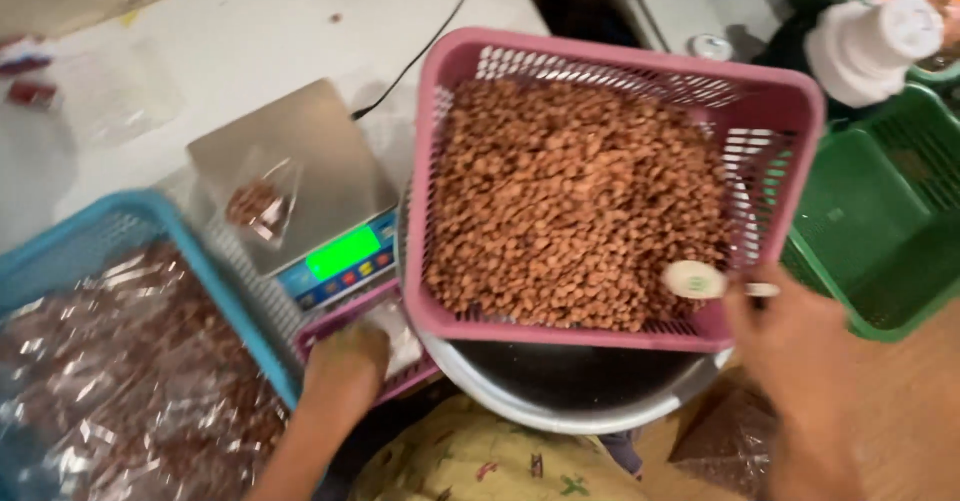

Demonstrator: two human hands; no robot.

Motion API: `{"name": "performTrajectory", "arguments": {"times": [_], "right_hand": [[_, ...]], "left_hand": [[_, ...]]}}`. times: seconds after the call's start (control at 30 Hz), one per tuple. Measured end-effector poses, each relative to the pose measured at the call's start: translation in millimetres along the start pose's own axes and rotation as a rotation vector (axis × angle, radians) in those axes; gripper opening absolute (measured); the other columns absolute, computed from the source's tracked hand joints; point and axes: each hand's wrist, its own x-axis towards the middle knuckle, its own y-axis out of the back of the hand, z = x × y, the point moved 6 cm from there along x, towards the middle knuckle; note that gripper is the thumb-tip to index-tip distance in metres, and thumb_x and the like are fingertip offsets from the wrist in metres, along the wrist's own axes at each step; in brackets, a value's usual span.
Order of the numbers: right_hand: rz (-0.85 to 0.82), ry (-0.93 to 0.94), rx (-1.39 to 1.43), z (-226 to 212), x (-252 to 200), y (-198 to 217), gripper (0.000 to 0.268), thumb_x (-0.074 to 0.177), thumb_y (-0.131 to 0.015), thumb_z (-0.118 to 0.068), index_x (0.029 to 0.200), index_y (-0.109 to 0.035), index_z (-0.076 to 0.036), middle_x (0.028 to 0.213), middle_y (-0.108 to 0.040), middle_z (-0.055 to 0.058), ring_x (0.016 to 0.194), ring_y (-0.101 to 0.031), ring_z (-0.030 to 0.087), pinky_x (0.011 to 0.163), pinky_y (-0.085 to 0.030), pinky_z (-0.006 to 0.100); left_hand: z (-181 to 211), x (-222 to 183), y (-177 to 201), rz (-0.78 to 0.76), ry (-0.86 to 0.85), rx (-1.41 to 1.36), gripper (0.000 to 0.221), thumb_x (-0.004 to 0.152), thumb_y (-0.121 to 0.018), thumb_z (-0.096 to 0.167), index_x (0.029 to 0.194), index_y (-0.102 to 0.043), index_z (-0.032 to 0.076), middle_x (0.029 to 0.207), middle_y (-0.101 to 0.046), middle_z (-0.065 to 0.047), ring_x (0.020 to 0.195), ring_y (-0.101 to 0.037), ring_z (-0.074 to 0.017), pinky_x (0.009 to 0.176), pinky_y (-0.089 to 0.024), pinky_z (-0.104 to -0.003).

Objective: Scooping peanuts from a large basket into small plastic bags and weighing them on a digital scale for packaging.

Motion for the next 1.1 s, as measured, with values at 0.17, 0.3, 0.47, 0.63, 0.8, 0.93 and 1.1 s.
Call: {"name": "performTrajectory", "arguments": {"times": [0.17, 0.3, 0.47, 0.63, 0.8, 0.93, 1.1], "right_hand": [[0.262, 0.153, 0.176, -16, 21, -38, 0.023, 0.105, -0.057, -0.037, 0.100, -0.071, -0.019, 0.058, -0.064, 0.009, 0.062, -0.066, 0.032, 0.065, -0.050, 0.046], [0.141, 0.103, 0.779, -33, 19, -39, 0.015, 0.108, -0.060, -0.014, 0.102, -0.071, -0.006, 0.077, -0.076, 0.007, 0.059, -0.073, 0.013, 0.051, -0.058, 0.027], [0.205, 0.156, 0.991, -38, 15, -38, 0.020, 0.108, -0.058, -0.013, 0.092, -0.065, -0.002, 0.071, -0.071, 0.009, 0.055, -0.067, 0.014, 0.053, -0.053, 0.026], [0.119, 0.148, 1.225, -34, 18, -39, 0.013, 0.111, -0.053, -0.006, 0.104, -0.060, 0.003, 0.080, -0.069, 0.018, 0.055, -0.066, 0.021, 0.051, -0.059, 0.031], [0.155, 0.172, 1.348, -18, 19, -29, 0.021, 0.111, -0.057, -0.018, 0.102, -0.058, 0.000, 0.076, -0.064, 0.016, 0.053, -0.061, 0.020, 0.048, -0.053, 0.029], [0.202, 0.217, 1.391, -10, 20, -24, 0.021, 0.111, -0.056, -0.016, 0.100, -0.060, 0.002, 0.077, -0.066, 0.016, 0.051, -0.060, 0.019, 0.046, -0.053, 0.027], [0.116, 0.219, 1.413, -3, 17, -25, 0.020, 0.109, -0.056, -0.013, 0.102, -0.061, 0.004, 0.076, -0.066, 0.018, 0.057, -0.063, 0.021, 0.050, -0.056, 0.029]], "left_hand": [[11, 8, 74, -0.552, 0.391, -0.254, 0.031, 0.103, -0.060, 0.041, 0.093, -0.067, 0.013, 0.098, -0.073, -0.004, 0.081, -0.075, -0.0190, 0.071, -0.065, -0.029], [7, 13, 64, -0.586, 0.339, -0.260, 0.031, 0.106, -0.052, 0.039, 0.097, -0.072, 0.016, 0.103, -0.078, -0.006, 0.090, -0.079, -0.0239, 0.079, -0.065, -0.037], [7, -24, 83, -0.171, 0.268, -0.016, 0.025, 0.091, -0.057, 0.033, 0.100, -0.074, 0.018, 0.122, -0.058, -0.009, 0.110, -0.059, -0.0371, 0.092, -0.055, -0.056], [6, -52, 139, 0.355, 0.096, -0.105, 0.018, 0.087, -0.075, 0.032, 0.080, -0.073, 0.015, 0.084, -0.072, -0.001, 0.087, -0.066, -0.0223, 0.078, -0.059, -0.042], [40, -53, 211, 0.745, -0.252, -0.259, 0.045, 0.091, -0.074, 0.023, 0.066, -0.042, 0.003, 0.073, -0.049, -0.013, 0.063, -0.051, -0.0276, 0.060, -0.050, -0.037], [64, -27, 223, 0.723, -0.429, -0.426, 0.023, 0.087, -0.078, 0.007, 0.087, -0.056, -0.001, 0.087, -0.072, -0.015, 0.079, -0.070, -0.0272, 0.082, -0.063, -0.039], [107, 17, 266, 0.737, -0.581, -0.646, 0.016, 0.089, -0.074, 0.001, 0.104, -0.074, -0.001, 0.107, -0.069, -0.018, 0.096, -0.072, -0.0289, 0.092, -0.067, -0.036]]}}
